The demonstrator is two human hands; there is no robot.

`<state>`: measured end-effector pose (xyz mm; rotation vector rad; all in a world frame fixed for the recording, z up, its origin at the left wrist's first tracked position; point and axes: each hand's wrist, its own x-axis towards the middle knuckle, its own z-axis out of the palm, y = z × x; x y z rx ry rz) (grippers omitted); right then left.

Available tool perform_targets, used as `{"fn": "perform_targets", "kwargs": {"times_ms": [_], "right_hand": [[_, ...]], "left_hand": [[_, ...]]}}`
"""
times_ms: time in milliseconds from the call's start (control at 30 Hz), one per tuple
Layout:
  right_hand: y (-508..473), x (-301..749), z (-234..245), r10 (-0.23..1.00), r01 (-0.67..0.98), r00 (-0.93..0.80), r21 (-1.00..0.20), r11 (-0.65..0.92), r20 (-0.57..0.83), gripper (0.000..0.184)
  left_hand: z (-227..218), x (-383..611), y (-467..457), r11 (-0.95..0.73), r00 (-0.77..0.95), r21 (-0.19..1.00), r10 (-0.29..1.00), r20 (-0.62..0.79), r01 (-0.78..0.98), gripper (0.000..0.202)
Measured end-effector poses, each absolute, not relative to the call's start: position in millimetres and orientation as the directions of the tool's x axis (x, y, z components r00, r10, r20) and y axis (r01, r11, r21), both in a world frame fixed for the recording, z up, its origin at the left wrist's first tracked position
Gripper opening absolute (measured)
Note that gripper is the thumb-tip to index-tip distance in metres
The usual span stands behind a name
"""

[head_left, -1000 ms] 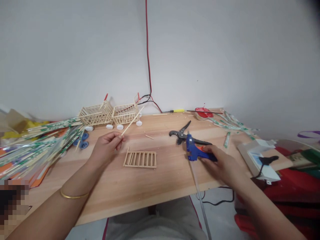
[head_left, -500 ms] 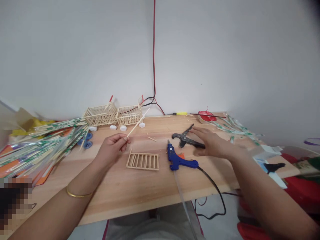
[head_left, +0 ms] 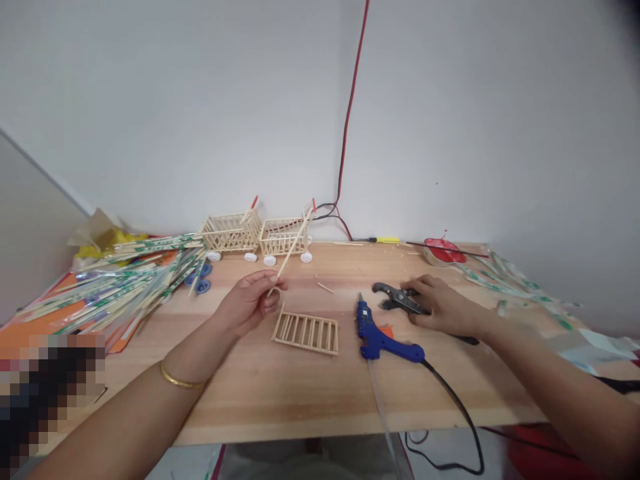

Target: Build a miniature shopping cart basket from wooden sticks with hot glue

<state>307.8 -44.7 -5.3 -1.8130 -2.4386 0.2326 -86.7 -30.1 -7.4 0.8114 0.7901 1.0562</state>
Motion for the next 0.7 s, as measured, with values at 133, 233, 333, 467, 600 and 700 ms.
{"fn": "perform_targets", "kwargs": {"times_ms": [133,233,333,467,600,700], "right_hand": [[-55,303,2,0.972,0.945,-0.232,-0.246,0.216,-0.038,0.052],[-58,288,30,0.979,0.838,-0.197,-0.527,0.142,-0.049,0.044],[-59,261,58,0.952,0.417,-0.199,-0.899,-0.131,-0.231,0.040],[-56,216,64,0.745,-0.142,-0.586,-0.866,-0.480,-0.318,0.042],[-52,182,47,0.582,-0.248,-0.778,-0.736,-0.630,-0.236,0.044],[-49,168,38,0.554,-0.278,-0.806,-0.693,-0.665,-0.208,0.044]], "left_hand": [[-12,-85,-32,0.225,0.305,0.892,0.947,-0.105,-0.393,0.012],[-11,-82,-37,0.153,0.326,0.939,0.944,-0.048,-0.307,0.014],[0,-73,-46,0.072,0.374,0.965,0.927,0.029,-0.253,0.013],[25,-51,-59,0.076,0.504,0.970,0.862,0.052,-0.231,0.009],[37,-30,-63,0.227,0.551,0.884,0.834,0.041,-0.409,0.007],[35,-22,-62,0.314,0.517,0.814,0.856,-0.019,-0.489,0.009]]}}
